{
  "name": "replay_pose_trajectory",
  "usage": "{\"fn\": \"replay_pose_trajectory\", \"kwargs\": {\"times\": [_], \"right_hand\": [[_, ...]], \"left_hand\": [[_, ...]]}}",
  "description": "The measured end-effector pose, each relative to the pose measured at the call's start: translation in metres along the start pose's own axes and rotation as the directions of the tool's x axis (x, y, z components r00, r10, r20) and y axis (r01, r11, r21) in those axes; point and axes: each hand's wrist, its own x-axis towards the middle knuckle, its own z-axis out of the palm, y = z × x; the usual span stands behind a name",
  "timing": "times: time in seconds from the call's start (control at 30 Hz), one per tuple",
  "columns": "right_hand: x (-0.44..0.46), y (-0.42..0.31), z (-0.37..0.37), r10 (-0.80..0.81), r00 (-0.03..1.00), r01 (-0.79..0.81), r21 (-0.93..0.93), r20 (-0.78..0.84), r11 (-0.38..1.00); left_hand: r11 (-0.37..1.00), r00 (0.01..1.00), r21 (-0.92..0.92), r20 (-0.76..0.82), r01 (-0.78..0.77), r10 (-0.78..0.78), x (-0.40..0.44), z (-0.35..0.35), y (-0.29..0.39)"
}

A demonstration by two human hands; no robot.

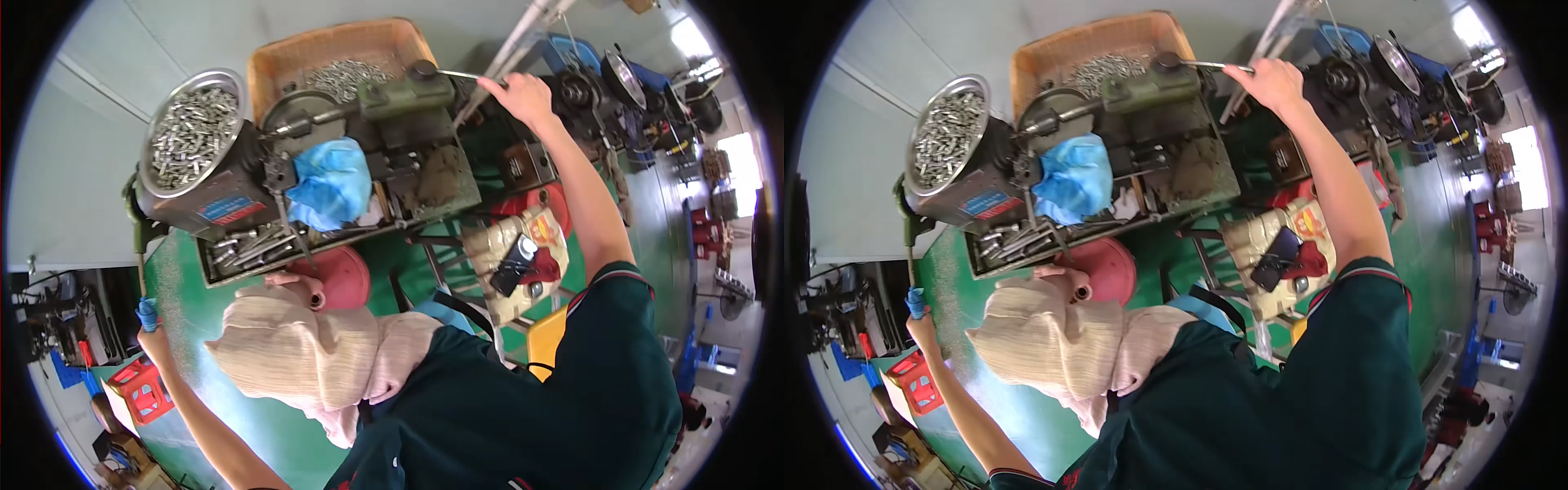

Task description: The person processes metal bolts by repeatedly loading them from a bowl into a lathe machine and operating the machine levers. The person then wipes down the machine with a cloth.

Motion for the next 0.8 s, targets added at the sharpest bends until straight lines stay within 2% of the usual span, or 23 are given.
{"fn": "replay_pose_trajectory", "kwargs": {"times": [0.03,0.1,0.13,0.17,0.2,0.3,0.33,0.37,0.4,0.43,0.47,0.5,0.53,0.57,0.6,0.63,0.7,0.8], "right_hand": [[0.003,0.0,0.001,0.03,0.997,-0.031,0.017,0.071,0.999],[0.015,0.008,0.016,-0.04,0.999,0.04,-0.018,-0.013,0.999],[0.024,0.008,0.023,-0.038,0.999,0.037,-0.021,-0.01,0.999],[0.034,0.006,0.03,-0.08,0.967,0.074,-0.036,-0.24,0.997],[0.042,0.0,0.034,-0.121,0.882,0.106,-0.058,-0.456,0.993],[0.071,-0.05,0.029,-0.037,0.889,0.039,-0.004,-0.457,0.999],[0.076,-0.078,0.026,-0.014,0.903,0.05,0.071,-0.43,0.996],[0.079,-0.109,0.02,0.001,0.913,0.067,0.153,-0.409,0.986],[0.081,-0.135,0.023,-0.071,0.895,0.2,0.254,-0.441,0.946],[0.076,-0.168,0.016,-0.112,0.894,0.256,0.288,-0.434,0.923],[0.077,-0.195,0.021,-0.191,0.892,0.353,0.366,-0.41,0.861],[0.068,-0.221,0.012,-0.248,0.913,0.381,0.459,-0.323,0.803],[0.064,-0.241,0.009,-0.328,0.932,0.356,0.573,-0.158,0.738],[0.061,-0.258,0.01,-0.434,0.899,0.347,0.71,-0.064,0.613],[0.055,-0.269,0.006,-0.497,0.868,0.314,0.773,0.002,0.552],[0.051,-0.279,0.006,-0.519,0.854,0.309,0.758,0.045,0.574],[0.046,-0.29,0.007,-0.551,0.828,0.242,0.819,0.105,0.52],[0.04,-0.29,0.017,-0.539,0.839,0.264,0.813,0.071,0.518]], "left_hand": [[1.0,1.0,-0.013,0.015,0.017,-0.017,0.001,-0.001,0.001],[1.0,0.999,0.0,0.046,0.007,-0.007,0.002,0.001,-0.007],[1.0,1.0,-0.019,0.002,-0.023,0.023,0.002,0.002,-0.008],[0.998,0.998,-0.037,-0.048,-0.053,0.051,0.002,0.003,-0.009],[0.998,0.997,-0.032,-0.049,-0.055,0.053,0.004,0.004,-0.013],[0.999,1.0,-0.031,-0.016,-0.022,0.021,0.0,0.003,-0.001],[0.991,0.99,-0.015,-0.063,-0.131,0.13,-0.001,0.003,-0.001],[0.997,0.998,0.067,-0.059,-0.032,0.036,-0.001,0.002,-0.002],[0.994,0.995,0.087,-0.077,-0.062,0.069,-0.001,0.003,-0.005],[0.99,0.996,0.138,-0.075,-0.027,0.037,-0.005,-0.001,0.007],[0.992,0.997,0.119,-0.073,-0.032,0.04,-0.007,-0.002,0.013],[0.998,0.996,0.05,-0.078,-0.03,0.033,-0.009,-0.001,0.015],[0.999,0.997,0.025,-0.071,-0.034,0.036,-0.011,-0.001,0.019],[1.0,0.998,0.006,-0.066,0.01,-0.01,-0.013,-0.001,0.023],[1.0,0.997,0.017,-0.075,0.011,-0.01,-0.014,-0.001,0.025],[1.0,0.997,0.026,-0.079,0.012,-0.01,-0.015,0.0,0.027],[0.998,0.995,0.051,-0.093,0.032,-0.027,-0.016,0.0,0.028],[0.997,0.993,0.058,-0.104,0.056,-0.049,-0.02,0.003,0.032]]}}
